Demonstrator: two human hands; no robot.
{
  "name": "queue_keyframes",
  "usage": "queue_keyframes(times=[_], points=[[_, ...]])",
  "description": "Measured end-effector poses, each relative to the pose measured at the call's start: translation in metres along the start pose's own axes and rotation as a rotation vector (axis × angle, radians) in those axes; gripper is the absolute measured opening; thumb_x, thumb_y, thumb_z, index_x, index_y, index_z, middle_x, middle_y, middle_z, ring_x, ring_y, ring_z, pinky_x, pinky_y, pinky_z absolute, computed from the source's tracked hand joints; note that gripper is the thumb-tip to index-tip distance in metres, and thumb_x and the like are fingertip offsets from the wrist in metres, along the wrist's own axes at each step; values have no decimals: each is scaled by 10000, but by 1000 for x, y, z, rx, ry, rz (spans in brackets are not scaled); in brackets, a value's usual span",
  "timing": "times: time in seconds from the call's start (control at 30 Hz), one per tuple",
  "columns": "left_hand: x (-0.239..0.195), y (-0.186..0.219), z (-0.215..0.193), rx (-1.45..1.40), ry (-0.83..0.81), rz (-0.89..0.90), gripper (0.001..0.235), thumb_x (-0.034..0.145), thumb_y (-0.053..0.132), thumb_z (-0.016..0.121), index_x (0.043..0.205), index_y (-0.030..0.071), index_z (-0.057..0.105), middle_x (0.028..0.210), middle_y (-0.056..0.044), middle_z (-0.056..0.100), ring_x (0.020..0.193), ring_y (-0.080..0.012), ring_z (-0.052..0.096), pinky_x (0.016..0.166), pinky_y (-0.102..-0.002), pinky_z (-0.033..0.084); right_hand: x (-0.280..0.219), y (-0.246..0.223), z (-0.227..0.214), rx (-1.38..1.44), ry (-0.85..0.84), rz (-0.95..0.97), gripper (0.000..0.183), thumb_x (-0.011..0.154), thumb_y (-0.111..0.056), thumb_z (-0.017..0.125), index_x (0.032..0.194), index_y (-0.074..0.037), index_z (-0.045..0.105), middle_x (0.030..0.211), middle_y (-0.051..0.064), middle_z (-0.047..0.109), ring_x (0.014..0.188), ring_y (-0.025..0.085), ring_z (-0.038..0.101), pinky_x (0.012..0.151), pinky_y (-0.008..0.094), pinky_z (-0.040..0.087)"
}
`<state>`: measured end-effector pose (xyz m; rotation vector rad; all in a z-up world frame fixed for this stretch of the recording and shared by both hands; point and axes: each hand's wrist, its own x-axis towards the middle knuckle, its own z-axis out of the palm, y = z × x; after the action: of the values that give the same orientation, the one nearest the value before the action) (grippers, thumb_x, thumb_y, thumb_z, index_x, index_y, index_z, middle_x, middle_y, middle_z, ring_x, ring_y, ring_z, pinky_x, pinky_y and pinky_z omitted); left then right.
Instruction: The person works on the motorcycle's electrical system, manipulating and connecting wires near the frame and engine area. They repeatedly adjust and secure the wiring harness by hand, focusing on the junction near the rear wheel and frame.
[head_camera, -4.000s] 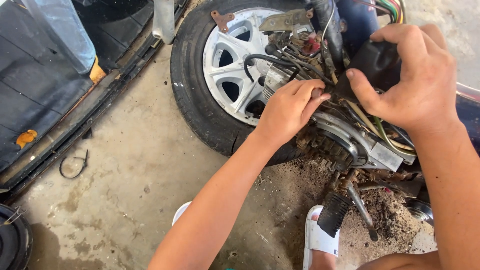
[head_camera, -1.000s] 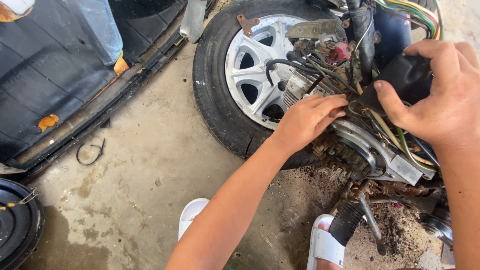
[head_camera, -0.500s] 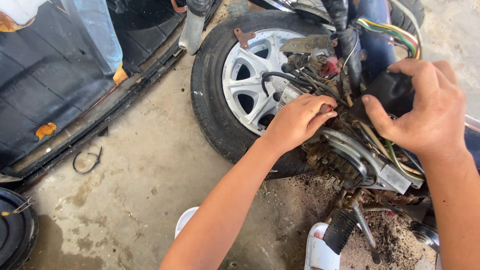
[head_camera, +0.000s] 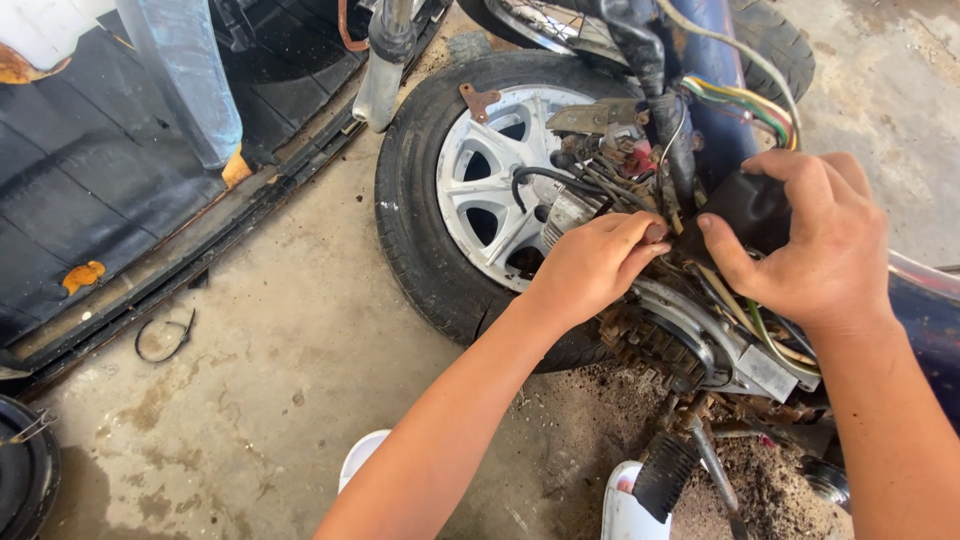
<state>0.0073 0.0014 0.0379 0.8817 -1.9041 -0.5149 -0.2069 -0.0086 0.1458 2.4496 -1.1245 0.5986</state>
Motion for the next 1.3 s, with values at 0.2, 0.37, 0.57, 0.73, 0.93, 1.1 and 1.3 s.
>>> queue_keyframes(times=[0.2, 0.37, 0.57, 0.73, 0.93, 1.1, 1.3], points=[[-14, -17, 5, -97, -80, 44, 266, 1044, 107, 569, 1309, 101, 584, 1387, -104, 666, 933, -317, 792, 770, -446, 647, 0, 0, -1, 4, 9, -29, 482, 1010, -295, 867, 1279, 39, 647, 1117, 123, 695, 994, 362, 624, 837, 439, 518], [-16, -14, -12, -174, -113, 67, 230, 1080, 61, 491, 1303, 56, 549, 1288, -103, 588, 1079, -294, 682, 854, -404, 580, 1, 1, -1, -4, -1, -19, 480, 1005, -317, 847, 1280, 12, 630, 1144, 108, 691, 1012, 367, 621, 786, 454, 519], [-15, -10, -1, -63, -121, 105, 325, 995, 17, 647, 1310, 39, 572, 1249, -130, 651, 1117, -298, 648, 904, -423, 586, -1, 3, 0, -12, -11, -19, 485, 1001, -319, 853, 1296, 2, 639, 1187, 106, 698, 1037, 370, 617, 826, 469, 529], [-8, -19, 19, -69, 14, 100, 234, 1029, 136, 626, 1247, 52, 626, 1154, -103, 726, 1050, -313, 715, 828, -445, 609, -4, 4, 2, -6, 0, -31, 490, 1027, -304, 873, 1309, 27, 647, 1143, 123, 695, 1003, 368, 618, 862, 453, 525], [8, -10, -4, 14, -71, 81, 220, 1016, 164, 622, 1173, 10, 614, 1143, -119, 716, 919, -307, 747, 711, -436, 616, -3, 6, 0, -22, -1, -34, 492, 1039, -314, 876, 1312, 31, 655, 1157, 127, 698, 1013, 367, 616, 868, 460, 525], [16, -7, -9, -12, -152, -14, 211, 1017, 197, 579, 1156, 43, 615, 1085, -104, 709, 904, -334, 719, 678, -464, 541, -4, 4, 0, -5, 8, -73, 498, 1040, -282, 881, 1316, 54, 639, 1217, 147, 716, 1028, 379, 619, 893, 463, 524], [31, 8, -27, -34, -331, -155, 222, 1006, 273, 580, 931, 65, 597, 843, -98, 718, 690, -243, 690, 604, -381, 533, -1, 1, 2, 24, 15, -65, 506, 1021, -256, 880, 1324, 58, 625, 1261, 158, 734, 1060, 395, 644, 918, 464, 532]])
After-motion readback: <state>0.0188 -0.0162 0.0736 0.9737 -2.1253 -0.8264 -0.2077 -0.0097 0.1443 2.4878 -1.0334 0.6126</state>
